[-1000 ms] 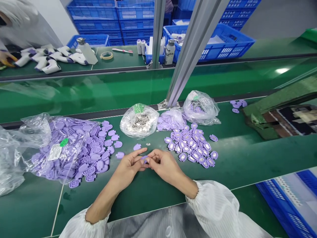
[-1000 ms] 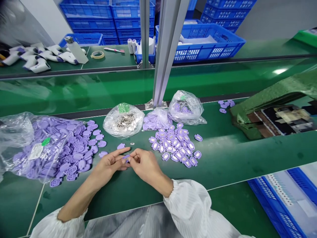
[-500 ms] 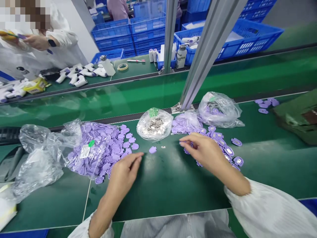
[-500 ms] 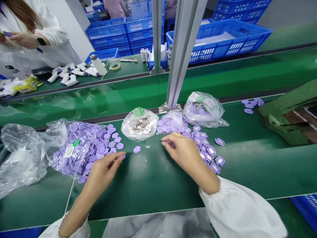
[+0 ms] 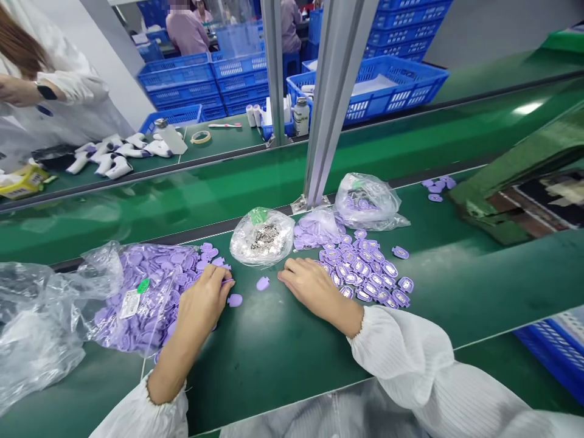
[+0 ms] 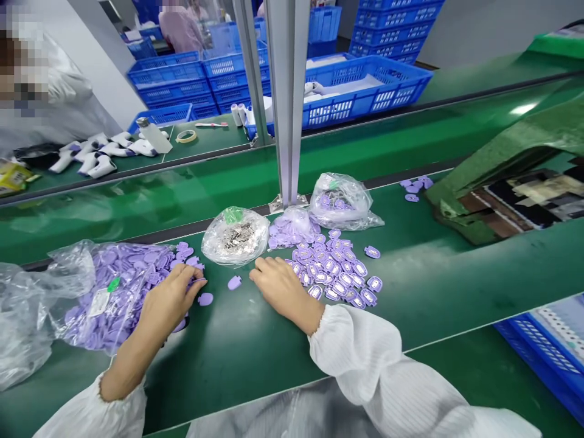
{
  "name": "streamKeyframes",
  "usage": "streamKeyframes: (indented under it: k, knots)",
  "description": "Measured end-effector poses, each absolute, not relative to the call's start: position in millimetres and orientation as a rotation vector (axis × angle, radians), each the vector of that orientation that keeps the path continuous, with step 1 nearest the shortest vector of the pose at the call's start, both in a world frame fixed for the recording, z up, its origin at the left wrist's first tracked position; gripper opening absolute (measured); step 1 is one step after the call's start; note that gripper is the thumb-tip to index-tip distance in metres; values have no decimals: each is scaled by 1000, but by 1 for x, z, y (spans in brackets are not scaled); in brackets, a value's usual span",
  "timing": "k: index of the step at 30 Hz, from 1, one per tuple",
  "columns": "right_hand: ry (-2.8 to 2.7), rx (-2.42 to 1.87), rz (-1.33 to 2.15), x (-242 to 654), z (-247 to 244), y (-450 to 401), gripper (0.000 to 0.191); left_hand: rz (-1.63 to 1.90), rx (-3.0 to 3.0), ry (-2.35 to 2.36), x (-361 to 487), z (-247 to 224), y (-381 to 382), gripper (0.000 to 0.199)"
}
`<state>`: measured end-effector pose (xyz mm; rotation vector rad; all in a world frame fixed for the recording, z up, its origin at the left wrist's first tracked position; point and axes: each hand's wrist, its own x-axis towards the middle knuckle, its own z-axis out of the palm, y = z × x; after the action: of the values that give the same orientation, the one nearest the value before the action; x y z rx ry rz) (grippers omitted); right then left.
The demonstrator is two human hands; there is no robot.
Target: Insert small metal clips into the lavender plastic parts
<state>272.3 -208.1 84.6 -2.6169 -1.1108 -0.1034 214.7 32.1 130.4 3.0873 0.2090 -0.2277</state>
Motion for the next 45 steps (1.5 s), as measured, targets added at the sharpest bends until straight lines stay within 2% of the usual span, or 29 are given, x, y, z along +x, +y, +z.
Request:
streamKeyframes:
  k: [3, 7, 9, 13, 17, 32, 40, 45]
  knots:
    - [-1184, -2660, -162, 267, 85, -203, 20, -153, 2884, 316, 210, 134, 36, 23]
    - [-985, -2609, -7, 260, 106, -200, 21, -65, 2099, 449, 198, 130, 24, 38]
    - [-782, -2431, 167, 255, 119, -201, 22, -200, 1765, 507, 192, 123, 9, 46]
    - [-353, -1780, 531, 243, 120, -206, 21, -522, 1476, 560, 188, 110, -22, 53]
    - [-75, -1405, 696, 238, 98, -211, 22, -550, 1456, 506, 194, 109, -33, 60]
    - [51, -1294, 914, 254, 97, -213, 43, -442, 1398, 574, 195, 101, -37, 66]
    - [-113, -1522, 833, 247, 85, -209, 28, -402, 1491, 494, 192, 95, -39, 60]
    - [-28, -1537, 877, 250, 85, -212, 23, -256, 1831, 328, 184, 89, -44, 41]
